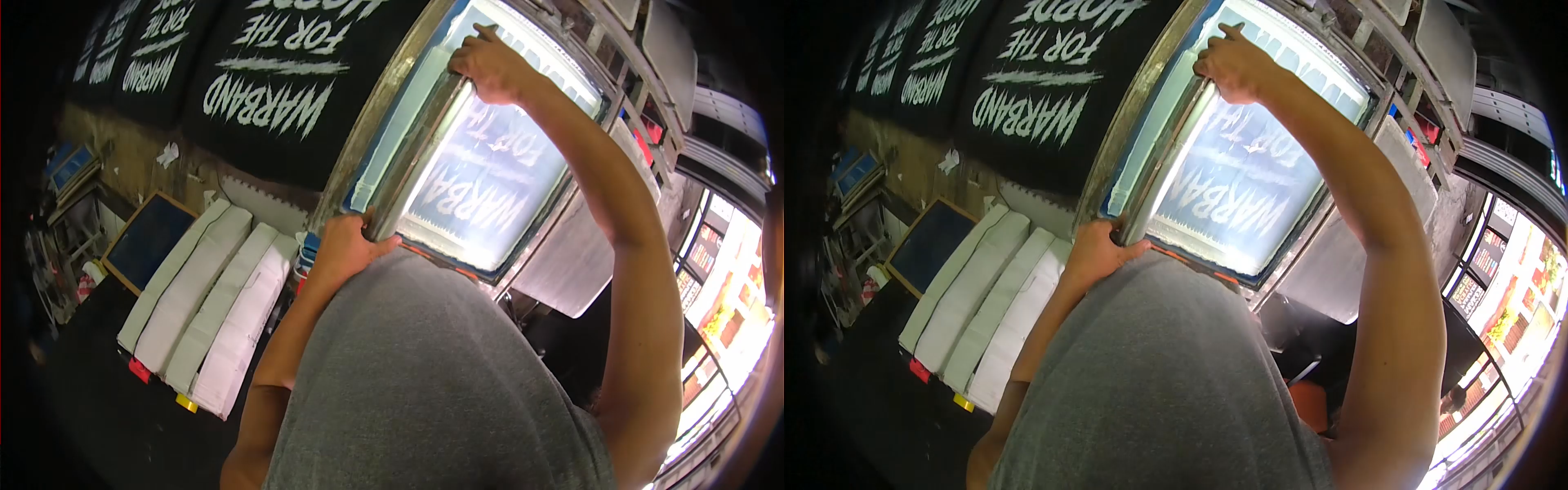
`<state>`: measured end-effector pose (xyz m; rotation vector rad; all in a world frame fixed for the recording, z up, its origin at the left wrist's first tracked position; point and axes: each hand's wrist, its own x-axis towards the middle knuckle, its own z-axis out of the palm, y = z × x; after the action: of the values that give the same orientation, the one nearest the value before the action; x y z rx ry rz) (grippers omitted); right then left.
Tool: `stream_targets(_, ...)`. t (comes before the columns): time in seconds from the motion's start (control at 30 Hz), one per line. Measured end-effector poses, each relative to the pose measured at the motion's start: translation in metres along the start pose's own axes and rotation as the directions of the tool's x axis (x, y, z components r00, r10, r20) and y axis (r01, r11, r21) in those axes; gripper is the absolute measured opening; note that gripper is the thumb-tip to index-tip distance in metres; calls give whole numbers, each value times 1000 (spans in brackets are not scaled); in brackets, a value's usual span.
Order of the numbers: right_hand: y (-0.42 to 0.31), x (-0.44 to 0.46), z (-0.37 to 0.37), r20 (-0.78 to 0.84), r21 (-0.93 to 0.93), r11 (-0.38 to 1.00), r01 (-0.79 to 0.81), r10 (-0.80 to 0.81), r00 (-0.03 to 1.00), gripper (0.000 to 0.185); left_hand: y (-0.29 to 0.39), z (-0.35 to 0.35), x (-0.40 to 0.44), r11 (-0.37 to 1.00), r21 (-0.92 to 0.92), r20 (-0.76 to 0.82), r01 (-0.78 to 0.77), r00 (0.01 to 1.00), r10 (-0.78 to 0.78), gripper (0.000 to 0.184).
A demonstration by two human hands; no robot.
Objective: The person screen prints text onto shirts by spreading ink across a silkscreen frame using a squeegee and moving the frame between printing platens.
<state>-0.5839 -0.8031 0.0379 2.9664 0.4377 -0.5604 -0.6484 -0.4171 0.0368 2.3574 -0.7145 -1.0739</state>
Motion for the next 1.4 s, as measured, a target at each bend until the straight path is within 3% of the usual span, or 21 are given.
stream_targets(0.07, -1, -2, -11, 62, -41, 999, -10, 12, 998, 29, 0, -3, 4, 999, 28, 8, -17, 1000, 17, 76)
stream_targets(0.1, 2, -2, -17, 129, -75, 997, -8, 18, 991, 29, 6, -10, 8, 999, -47, 50, -18, 999, 21, 76)
stream_targets(0.17, 18, -6, -15, 112, -55, 998, -24, 30, 993, 29, 18, -23, 15, 992, -126, 92, -17, 995, 29, 76)
stream_targets(0.27, 51, -5, -10, -115, -17, 995, -97, 95, 989, 35, 40, -27, 34, 994, -91, -26, -62, 998, 60, 75)
stream_targets(0.33, 69, 2, -18, -170, -33, 993, -117, 110, 979, 36, 49, -26, 56, 990, -35, -139, -140, 981, 133, 73)
stream_targets(0.4, 88, 12, -20, -220, -48, 991, -127, 113, 969, 35, 63, -30, 74, 992, -15, -120, -123, 985, 121, 73)
stream_targets(0.47, 110, 27, -18, 53, -10, 989, -146, 146, 988, 27, 74, -38, 88, 995, 7, -101, -104, 989, 104, 72)
stream_targets(0.5, 113, 29, -19, 50, -10, 989, -144, 145, 988, 27, 78, -41, 94, 994, 38, -90, -100, 991, 103, 71)
stream_targets(0.57, 118, 30, -19, -82, -12, 990, -138, 137, 987, 21, 81, -42, 102, 993, 70, -80, -94, 992, 100, 70)
stream_targets(0.77, 143, 39, -12, -195, -38, 993, -108, 99, 976, 21, 90, -49, 117, 989, 21, -161, -146, 976, 147, 66)
stream_targets(0.9, 147, 43, -8, -124, -14, 994, -112, 110, 986, 20, 87, -49, 131, 991, 32, -119, -129, 984, 132, 67)
stream_targets(0.97, 151, 47, 13, -271, -10, 996, -94, 88, 959, 24, 88, -47, 136, 990, 63, -128, -128, 983, 135, 67)
stream_targets(1.0, 151, 46, 9, -271, -10, 995, -96, 89, 958, 24, 90, -47, 138, 992, 78, -106, -103, 988, 111, 67)
stream_targets(1.07, 143, 41, -5, -56, 34, 985, -169, 171, 984, 30, 91, -44, 139, 992, 98, -74, -76, 994, 83, 68)
stream_targets(1.17, 150, 44, 3, -41, -40, 985, -166, 165, 986, 35, 96, -47, 142, 985, 148, -24, -86, 996, 91, 69)
stream_targets(1.23, 150, 41, 5, -143, -27, 987, -159, 153, 978, 34, 102, -46, 141, 999, 33, 66, -12, 998, 10, 71)
stream_targets(1.3, 149, 37, 5, -242, -25, 988, -154, 144, 960, 36, 98, -46, 143, 998, 44, 92, -48, 995, 44, 70)
stream_targets(1.4, 150, 34, -12, -114, -21, 980, -197, 193, 974, 33, 81, -42, 148, 988, 89, 85, -122, 990, 115, 66)
